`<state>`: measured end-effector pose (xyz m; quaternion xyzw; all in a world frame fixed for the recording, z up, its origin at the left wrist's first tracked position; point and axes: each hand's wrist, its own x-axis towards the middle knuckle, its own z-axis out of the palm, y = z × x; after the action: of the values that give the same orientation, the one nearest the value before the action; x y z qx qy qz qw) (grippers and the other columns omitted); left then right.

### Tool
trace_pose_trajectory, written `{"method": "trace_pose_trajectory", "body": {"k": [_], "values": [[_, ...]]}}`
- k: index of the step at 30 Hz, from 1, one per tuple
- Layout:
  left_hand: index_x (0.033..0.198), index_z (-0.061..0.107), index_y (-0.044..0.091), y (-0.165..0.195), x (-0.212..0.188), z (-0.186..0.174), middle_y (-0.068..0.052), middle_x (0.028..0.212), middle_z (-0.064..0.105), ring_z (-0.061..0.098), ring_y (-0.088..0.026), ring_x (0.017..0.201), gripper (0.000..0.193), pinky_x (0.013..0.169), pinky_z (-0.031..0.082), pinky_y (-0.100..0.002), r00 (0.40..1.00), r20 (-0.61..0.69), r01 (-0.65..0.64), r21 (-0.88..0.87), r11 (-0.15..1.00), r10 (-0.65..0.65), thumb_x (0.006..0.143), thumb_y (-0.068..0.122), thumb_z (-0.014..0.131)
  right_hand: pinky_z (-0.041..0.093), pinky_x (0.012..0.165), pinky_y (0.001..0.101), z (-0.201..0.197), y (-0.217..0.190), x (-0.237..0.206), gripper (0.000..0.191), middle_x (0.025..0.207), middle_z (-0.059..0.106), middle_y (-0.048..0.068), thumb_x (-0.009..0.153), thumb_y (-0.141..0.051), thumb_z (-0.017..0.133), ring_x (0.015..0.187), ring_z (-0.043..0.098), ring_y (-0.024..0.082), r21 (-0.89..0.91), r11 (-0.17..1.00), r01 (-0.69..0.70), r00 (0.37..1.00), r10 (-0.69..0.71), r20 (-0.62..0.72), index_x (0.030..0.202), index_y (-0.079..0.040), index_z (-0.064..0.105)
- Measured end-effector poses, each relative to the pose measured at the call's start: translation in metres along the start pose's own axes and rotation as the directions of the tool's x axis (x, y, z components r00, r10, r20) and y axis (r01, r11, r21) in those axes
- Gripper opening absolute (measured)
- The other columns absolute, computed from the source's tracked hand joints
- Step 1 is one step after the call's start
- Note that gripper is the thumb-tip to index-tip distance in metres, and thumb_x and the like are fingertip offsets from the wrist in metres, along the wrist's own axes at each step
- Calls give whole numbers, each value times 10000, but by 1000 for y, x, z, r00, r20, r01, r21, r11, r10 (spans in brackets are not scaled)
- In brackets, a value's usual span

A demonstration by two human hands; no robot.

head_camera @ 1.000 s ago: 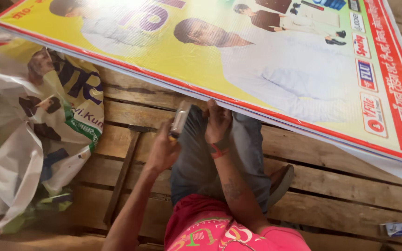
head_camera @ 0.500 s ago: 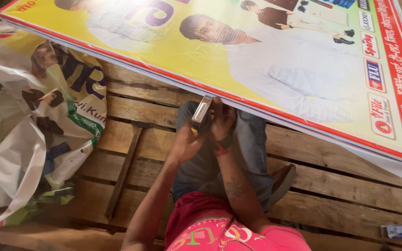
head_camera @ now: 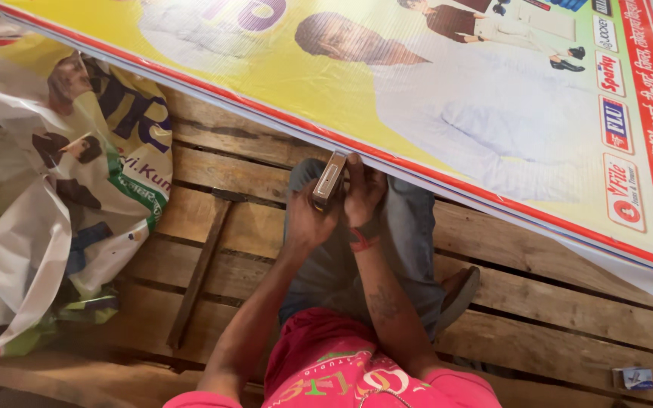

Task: The person sits on a wooden pallet floor and uses a manual staple gun to attach a large printed poster to a wooden board. They repeatedly pull the poster edges taut and drive staples along the perimeter to secure the material.

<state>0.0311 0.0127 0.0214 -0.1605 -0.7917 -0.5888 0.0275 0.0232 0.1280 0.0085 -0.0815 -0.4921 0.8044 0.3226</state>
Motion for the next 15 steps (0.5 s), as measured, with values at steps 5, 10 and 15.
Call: {"method": "trace_pose_trajectory", "body": {"k": [5,10,15], "values": [[983,728,13,-18,11,23,-192,880,744,749,-335,821,231,720,585,-409,971,-190,-159,-79,984,142,863,206,766,506,900,271,4,-4,-6,272,1148,696,38,1056,-128,660,1036,613,112,-50,999,-6,1000,7,22,1297,-6,634],[1032,767,39,-38,11,24,-137,884,787,792,-178,831,224,738,601,-337,985,-172,-51,-118,992,31,869,191,786,502,956,275,4,23,6,275,1183,675,29,1031,-91,690,1081,595,111,5,998,57,998,-57,-14,1284,-1,629],[1265,645,54,-63,-17,-5,-163,1065,735,718,-229,884,410,716,555,-356,942,181,336,-527,781,-283,861,71,709,501,927,275,8,35,5,151,948,531,-54,1121,-90,717,917,529,90,126,984,127,989,-135,56,1196,-15,609]]}}
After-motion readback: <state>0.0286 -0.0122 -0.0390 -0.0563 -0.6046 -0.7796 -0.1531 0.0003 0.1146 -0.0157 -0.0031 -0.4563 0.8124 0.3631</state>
